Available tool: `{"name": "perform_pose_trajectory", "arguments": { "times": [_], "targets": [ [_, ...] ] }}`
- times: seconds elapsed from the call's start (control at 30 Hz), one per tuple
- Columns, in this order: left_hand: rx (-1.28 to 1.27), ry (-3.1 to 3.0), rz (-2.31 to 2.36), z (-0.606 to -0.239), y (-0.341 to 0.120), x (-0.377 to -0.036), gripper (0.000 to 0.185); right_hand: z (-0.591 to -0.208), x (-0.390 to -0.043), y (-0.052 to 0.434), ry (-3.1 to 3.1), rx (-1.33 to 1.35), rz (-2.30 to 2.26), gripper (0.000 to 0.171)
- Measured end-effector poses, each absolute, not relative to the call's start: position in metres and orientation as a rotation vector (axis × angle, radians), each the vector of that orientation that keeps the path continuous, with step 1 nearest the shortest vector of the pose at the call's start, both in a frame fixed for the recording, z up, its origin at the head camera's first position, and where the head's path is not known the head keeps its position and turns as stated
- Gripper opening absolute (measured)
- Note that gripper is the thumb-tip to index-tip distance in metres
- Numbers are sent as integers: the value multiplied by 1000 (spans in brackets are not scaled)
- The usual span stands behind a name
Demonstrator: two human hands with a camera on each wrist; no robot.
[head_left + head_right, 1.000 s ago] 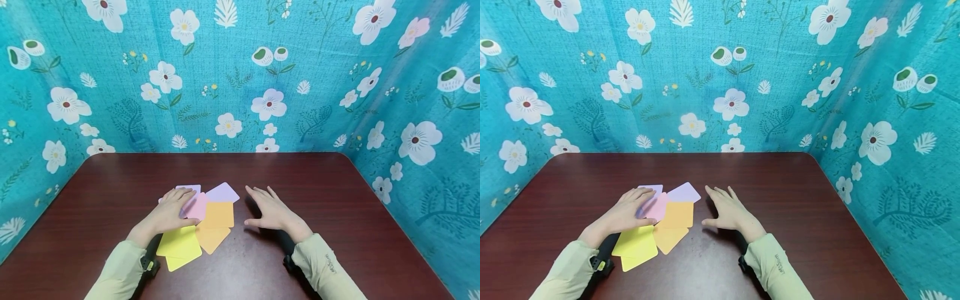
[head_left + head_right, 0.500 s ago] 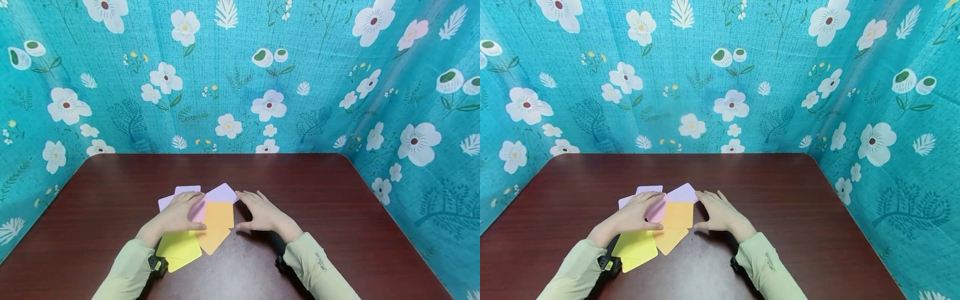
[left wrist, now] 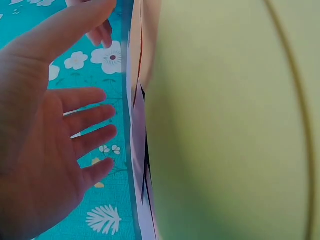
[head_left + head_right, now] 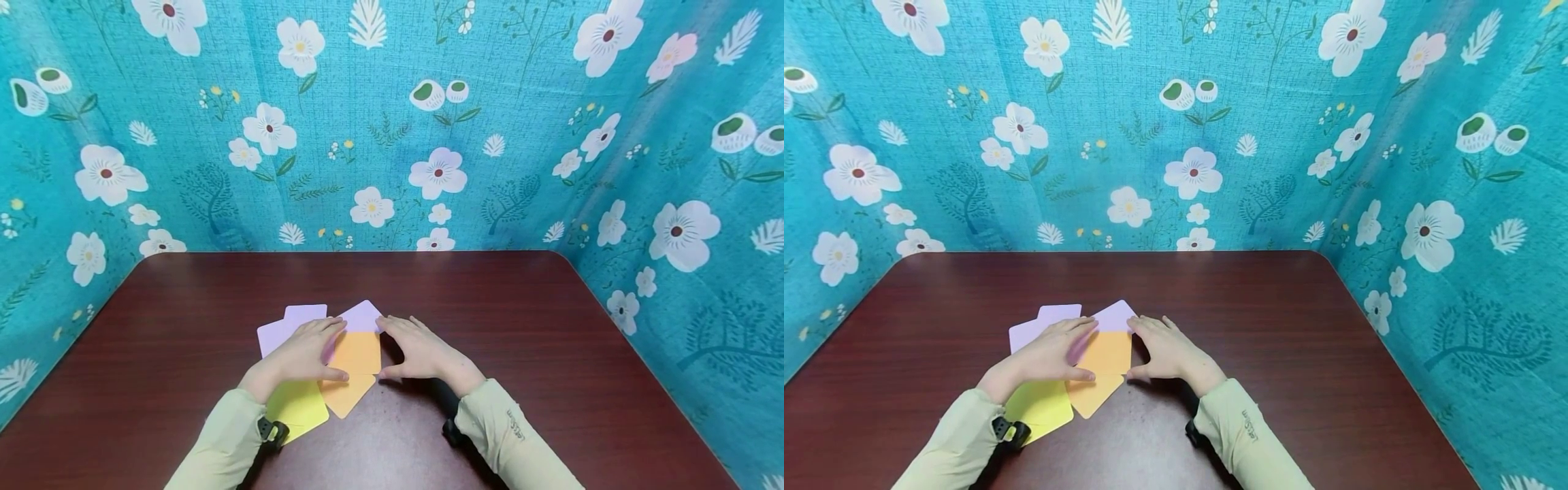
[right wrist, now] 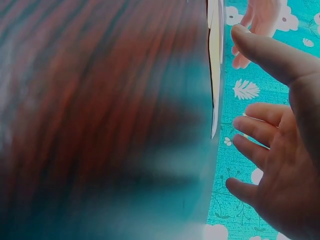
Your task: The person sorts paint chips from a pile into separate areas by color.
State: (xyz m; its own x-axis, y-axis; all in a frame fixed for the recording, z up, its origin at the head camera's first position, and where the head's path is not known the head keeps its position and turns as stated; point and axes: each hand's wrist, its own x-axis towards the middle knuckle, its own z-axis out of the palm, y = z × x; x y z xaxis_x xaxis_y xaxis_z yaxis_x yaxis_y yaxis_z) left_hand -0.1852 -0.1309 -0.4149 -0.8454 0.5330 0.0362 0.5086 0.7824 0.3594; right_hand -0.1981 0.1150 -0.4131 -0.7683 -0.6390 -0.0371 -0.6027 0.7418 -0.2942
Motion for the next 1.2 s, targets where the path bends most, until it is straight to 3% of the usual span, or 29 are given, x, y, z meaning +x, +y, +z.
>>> {"name": "perform_pose_trajectory", "arguments": {
  "times": [1.2],
  "targets": [
    [890, 2874, 507, -415, -116, -184, 76, -414, -200, 100, 2808, -1122, -308, 76]
  ]
}}
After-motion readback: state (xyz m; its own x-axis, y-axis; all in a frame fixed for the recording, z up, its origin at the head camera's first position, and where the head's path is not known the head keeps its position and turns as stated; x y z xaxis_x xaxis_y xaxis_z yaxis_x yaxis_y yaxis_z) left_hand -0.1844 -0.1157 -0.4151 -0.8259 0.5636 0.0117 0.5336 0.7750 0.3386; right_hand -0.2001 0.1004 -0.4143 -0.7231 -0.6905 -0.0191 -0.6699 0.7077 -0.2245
